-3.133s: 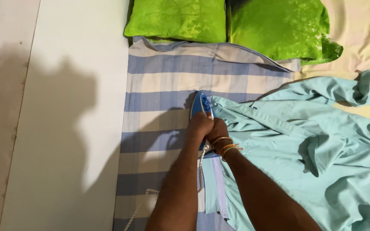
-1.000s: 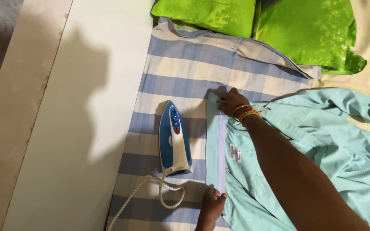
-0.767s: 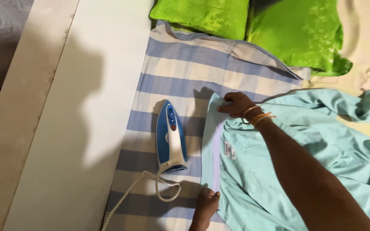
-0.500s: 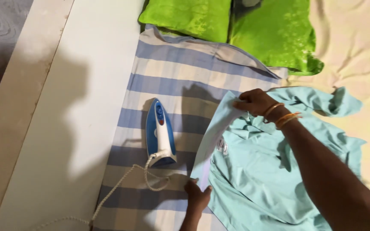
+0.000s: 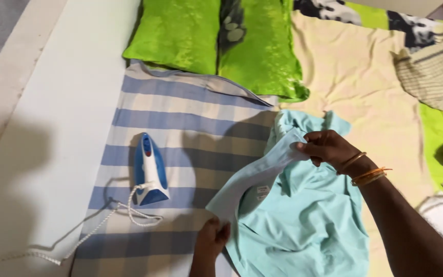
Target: Iron a light blue shirt on a bed using an electric iron.
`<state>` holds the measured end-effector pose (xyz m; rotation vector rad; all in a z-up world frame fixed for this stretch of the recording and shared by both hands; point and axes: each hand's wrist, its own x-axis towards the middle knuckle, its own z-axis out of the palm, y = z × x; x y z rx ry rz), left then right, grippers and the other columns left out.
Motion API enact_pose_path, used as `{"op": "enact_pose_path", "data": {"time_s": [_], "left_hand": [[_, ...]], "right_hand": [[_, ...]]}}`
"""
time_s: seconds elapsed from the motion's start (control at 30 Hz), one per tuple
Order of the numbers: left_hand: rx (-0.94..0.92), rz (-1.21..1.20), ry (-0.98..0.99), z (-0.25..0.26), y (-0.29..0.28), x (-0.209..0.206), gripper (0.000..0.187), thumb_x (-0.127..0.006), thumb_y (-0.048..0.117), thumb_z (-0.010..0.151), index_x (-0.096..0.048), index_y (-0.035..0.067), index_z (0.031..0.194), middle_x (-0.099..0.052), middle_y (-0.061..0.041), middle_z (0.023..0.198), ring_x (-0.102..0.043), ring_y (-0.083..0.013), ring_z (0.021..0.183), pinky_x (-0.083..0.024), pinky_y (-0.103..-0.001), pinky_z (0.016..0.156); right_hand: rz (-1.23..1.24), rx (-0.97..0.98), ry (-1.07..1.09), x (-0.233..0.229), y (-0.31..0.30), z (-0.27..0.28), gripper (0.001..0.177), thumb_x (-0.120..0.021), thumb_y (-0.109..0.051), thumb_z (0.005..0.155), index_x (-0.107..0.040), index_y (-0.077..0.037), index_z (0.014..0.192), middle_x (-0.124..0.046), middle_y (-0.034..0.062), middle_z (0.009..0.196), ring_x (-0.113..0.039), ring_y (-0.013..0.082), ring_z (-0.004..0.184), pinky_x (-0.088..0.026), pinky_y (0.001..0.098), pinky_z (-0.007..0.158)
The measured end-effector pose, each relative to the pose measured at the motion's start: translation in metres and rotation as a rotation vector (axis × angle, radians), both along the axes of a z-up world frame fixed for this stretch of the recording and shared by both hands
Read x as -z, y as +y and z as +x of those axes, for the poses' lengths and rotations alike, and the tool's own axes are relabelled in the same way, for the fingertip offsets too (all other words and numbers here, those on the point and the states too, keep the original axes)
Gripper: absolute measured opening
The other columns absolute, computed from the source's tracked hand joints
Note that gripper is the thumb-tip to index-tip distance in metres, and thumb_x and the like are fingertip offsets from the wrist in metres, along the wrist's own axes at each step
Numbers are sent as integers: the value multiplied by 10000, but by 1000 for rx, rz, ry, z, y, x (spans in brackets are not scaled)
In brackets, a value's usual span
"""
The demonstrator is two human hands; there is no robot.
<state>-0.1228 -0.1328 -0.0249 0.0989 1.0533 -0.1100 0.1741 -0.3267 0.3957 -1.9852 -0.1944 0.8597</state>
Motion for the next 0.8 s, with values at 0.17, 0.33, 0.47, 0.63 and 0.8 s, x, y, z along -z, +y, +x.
{"op": "enact_pose_path", "data": {"time_s": [0.17,0.33,0.47,0.63,0.8], "left_hand": [[-34,104,-262,26,21,-44,232,-642,156,892,-589,25,1076,-645,-157,993,-696,-377,825,-612,-470,713],[125,331,-386,57,88,-150,175,-704,150,945,-631,38,1059,-651,-123,1007,-672,-307,824,-614,-407,713],[164,543,-538,80,142,-241,121,-691,128,954,-610,66,1018,-638,-107,973,-680,-291,814,-611,-398,722],[233,732,-562,76,161,-307,98,-660,87,984,-575,55,1022,-621,-95,973,-675,-265,850,-608,-401,794],[183,692,-575,52,165,-246,76,-617,13,959,-557,18,1006,-639,-109,985,-691,-262,900,-636,-422,891]], "right_hand": [[74,61,-232,-16,-81,-19,284,-779,-213,939,-690,50,880,-579,25,711,-533,101,596,-436,291,524],[125,147,-420,-73,-113,-59,474,-735,-125,872,-520,-52,1289,-669,63,801,-611,127,618,-506,292,550],[175,81,-464,-79,-133,-65,538,-714,-76,871,-572,-77,1390,-705,105,858,-683,169,702,-573,322,641],[-6,-28,-715,-69,-133,-90,311,-735,-41,876,-731,-31,1187,-769,75,922,-769,173,795,-622,320,732],[-169,151,-886,-47,-110,-133,283,-840,-47,787,-764,-7,1057,-753,90,849,-754,188,765,-595,322,695]]}}
